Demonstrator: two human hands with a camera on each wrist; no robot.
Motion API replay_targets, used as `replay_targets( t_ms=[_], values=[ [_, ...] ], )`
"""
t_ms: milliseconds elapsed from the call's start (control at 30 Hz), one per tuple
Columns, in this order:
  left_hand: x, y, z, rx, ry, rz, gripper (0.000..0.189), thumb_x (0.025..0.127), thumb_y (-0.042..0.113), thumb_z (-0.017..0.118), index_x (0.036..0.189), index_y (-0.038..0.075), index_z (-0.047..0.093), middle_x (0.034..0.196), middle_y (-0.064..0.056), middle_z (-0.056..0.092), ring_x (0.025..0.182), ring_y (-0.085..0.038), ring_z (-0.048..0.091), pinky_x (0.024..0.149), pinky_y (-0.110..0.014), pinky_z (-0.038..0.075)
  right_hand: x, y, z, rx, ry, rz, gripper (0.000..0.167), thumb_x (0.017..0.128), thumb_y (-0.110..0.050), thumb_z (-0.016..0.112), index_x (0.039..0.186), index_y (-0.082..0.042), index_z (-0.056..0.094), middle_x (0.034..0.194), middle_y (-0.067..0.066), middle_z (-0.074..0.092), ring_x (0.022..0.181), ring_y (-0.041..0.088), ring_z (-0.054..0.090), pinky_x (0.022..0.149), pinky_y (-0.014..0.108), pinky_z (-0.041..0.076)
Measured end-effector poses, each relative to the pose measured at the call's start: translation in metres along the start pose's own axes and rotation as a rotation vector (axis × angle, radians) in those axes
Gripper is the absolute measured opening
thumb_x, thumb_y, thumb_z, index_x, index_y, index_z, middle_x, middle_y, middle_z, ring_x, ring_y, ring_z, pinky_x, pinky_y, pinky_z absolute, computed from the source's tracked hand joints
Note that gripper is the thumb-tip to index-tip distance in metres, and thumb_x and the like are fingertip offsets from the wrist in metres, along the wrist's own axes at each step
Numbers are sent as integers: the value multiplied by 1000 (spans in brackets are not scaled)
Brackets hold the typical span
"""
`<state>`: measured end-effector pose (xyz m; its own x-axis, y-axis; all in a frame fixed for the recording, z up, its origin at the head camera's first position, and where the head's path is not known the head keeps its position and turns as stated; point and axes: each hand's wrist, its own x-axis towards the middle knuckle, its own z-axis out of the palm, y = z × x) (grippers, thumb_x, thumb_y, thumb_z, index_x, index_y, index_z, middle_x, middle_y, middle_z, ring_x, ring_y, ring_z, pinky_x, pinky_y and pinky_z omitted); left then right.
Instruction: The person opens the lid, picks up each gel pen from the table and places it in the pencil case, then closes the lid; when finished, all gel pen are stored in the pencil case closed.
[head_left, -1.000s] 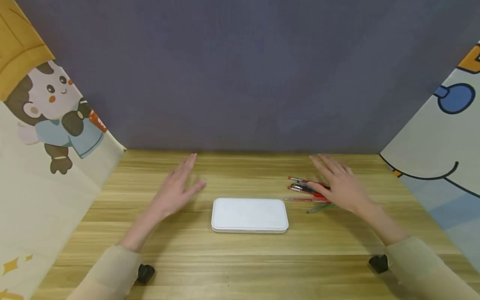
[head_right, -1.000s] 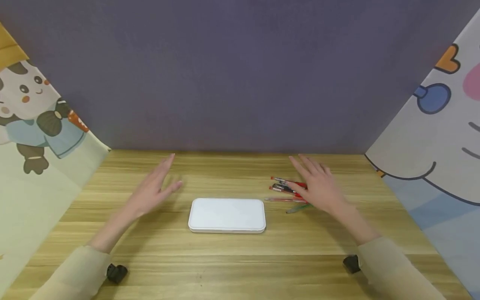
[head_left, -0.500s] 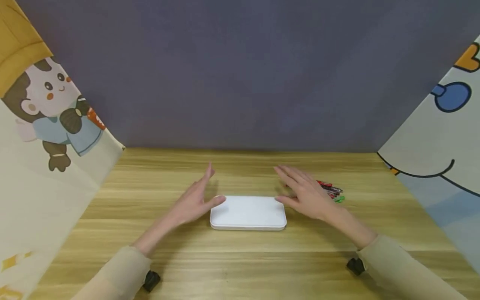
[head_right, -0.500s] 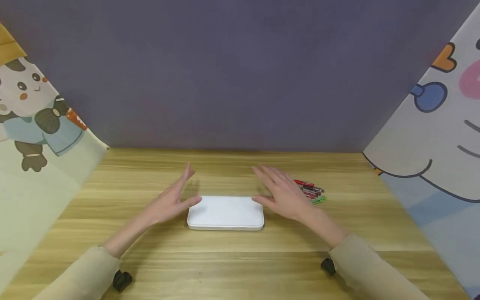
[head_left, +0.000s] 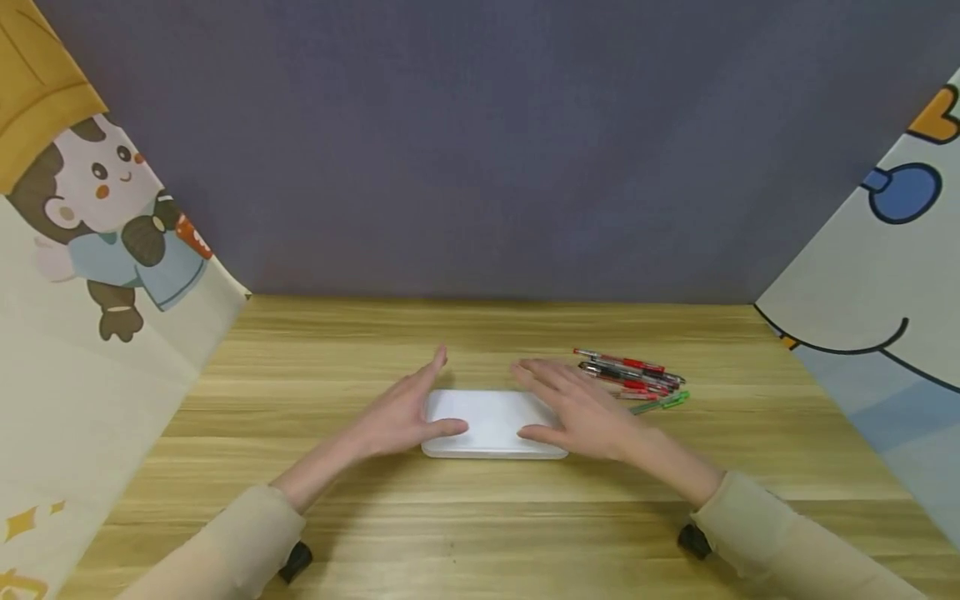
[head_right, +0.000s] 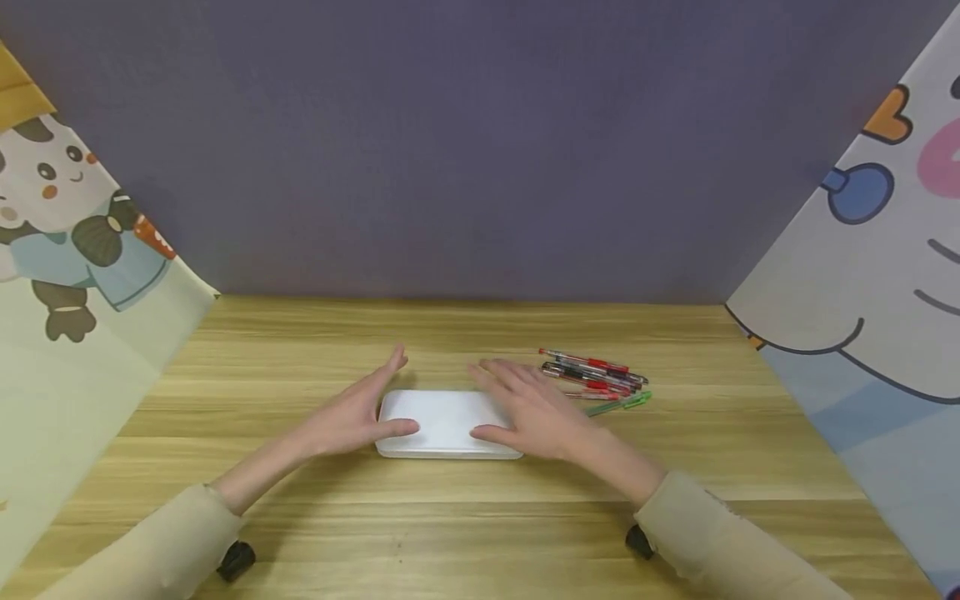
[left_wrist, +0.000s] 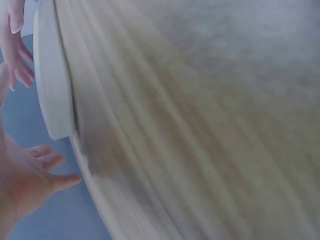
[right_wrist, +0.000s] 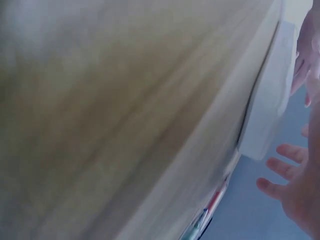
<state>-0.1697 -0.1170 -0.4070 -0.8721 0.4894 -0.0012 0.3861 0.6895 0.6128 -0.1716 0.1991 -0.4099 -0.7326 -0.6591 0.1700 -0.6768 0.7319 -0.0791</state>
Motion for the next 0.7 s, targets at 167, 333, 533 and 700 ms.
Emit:
replay_targets(
  t_ms=[167, 333, 533, 700],
  values=[
    [-2, -2, 8, 17, -34, 7, 124, 81, 63, 78, 167, 12, 3, 169, -14, 30, 156, -37, 32, 127, -59, 28, 0, -9, 5, -23, -36, -28, 88, 94, -75, 50, 164, -26, 28, 166, 7, 40, 149, 34, 45, 117, 63, 41],
    [-5, -4, 15, 68, -31, 36, 130, 78, 60, 82, 166, 8, 2, 166, -16, 37, 155, -37, 33, 127, -63, 23, 0, -15, 9, -51, -64, -55, 88, 95, -76, 47, 165, -27, 25, 165, 7, 41, 148, 32, 46, 117, 62, 42],
    [-9, -7, 22, 84, -19, 31, 136, 75, 60, 84, 166, 8, -3, 167, -22, 30, 151, -41, 38, 129, -61, 19, -2, -19, 11, -97, -94, -97, 86, 97, -73, 47, 165, -27, 23, 165, 11, 40, 147, 35, 46, 116, 59, 44],
    [-12, -9, 27, 124, 3, 35, 136, 76, 61, 84, 166, 9, -4, 167, -22, 32, 151, -40, 40, 129, -60, 19, -4, -21, 11, -132, -92, -125, 86, 98, -69, 50, 165, -23, 24, 166, 14, 37, 146, 37, 48, 114, 59, 47]
  ],
)
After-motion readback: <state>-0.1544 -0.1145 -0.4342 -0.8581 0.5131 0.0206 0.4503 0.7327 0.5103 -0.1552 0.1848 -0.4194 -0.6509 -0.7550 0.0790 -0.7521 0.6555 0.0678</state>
